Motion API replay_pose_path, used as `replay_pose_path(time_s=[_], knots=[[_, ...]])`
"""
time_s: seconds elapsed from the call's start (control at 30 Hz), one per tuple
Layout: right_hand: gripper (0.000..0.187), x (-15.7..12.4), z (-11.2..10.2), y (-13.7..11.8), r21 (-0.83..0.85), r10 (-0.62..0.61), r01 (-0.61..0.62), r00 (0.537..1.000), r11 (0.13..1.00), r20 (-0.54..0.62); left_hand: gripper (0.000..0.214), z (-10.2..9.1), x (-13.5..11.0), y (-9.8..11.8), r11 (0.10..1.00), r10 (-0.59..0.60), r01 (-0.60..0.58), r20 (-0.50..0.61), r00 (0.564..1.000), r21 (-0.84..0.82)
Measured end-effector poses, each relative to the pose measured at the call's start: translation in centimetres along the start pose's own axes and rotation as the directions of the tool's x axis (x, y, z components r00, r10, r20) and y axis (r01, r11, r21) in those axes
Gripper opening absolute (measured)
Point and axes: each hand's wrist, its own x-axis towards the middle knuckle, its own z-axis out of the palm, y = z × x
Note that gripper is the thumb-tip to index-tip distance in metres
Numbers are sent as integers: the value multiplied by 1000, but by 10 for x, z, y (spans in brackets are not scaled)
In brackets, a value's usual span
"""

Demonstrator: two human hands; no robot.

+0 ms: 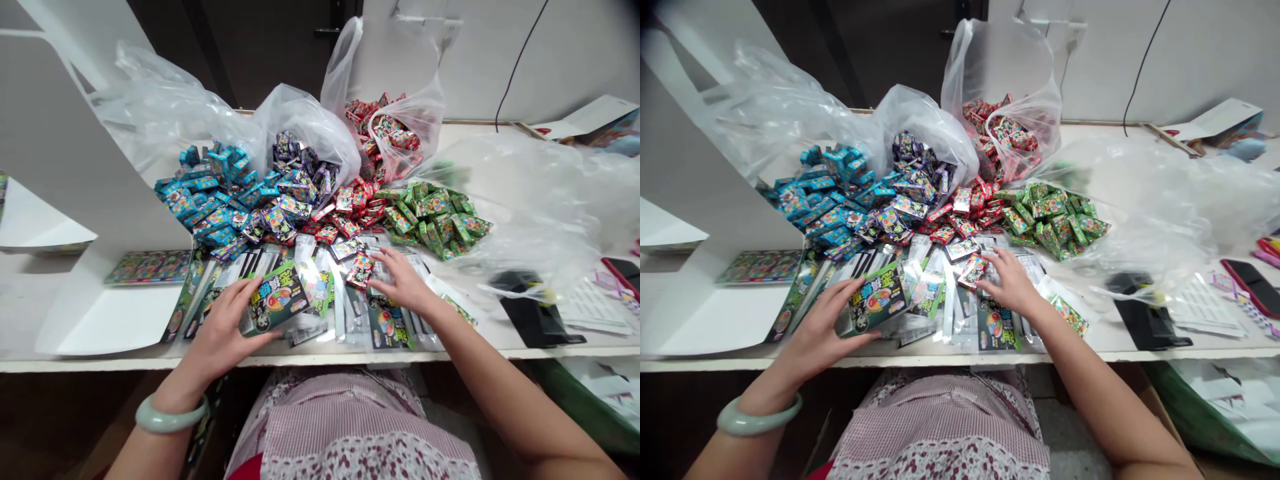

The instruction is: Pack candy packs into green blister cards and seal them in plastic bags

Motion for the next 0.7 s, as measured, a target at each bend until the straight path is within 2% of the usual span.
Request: replay_pose_path(time_s=[0.07,0.1,0.23,0.33,0.4,0.47,0.6,0.7], knots=[[76,1,5,-10,-83,37,-34,999,996,26,84,4,3,1,1000,27,-27,7,1000,-6],[77,2,7,-15,-98,39,-36,999,995,31,85,6,4,1,999,36,-36,11,999,-7],[58,4,-2,-33,33,-10,12,997,999,-71,89,9,5,4,999,45,-45,32,999,-1],[60,-1,-25,-52,119,-150,163,983,979,-109,90,10,8,9,998,69,-69,86,994,-12],[63,-2,-41,-67,91,-293,292,956,952,-10,93,10,11,15,995,96,-93,112,989,-36],[63,0,-52,-80,25,-394,395,909,919,135,95,9,14,19,991,125,-120,100,987,-54],[60,10,-62,-97,-75,-450,501,826,862,340,95,5,16,24,982,188,-184,78,979,-53],[58,16,-64,-102,-108,-453,526,806,844,382,95,3,15,26,979,191,-184,96,977,-83]])
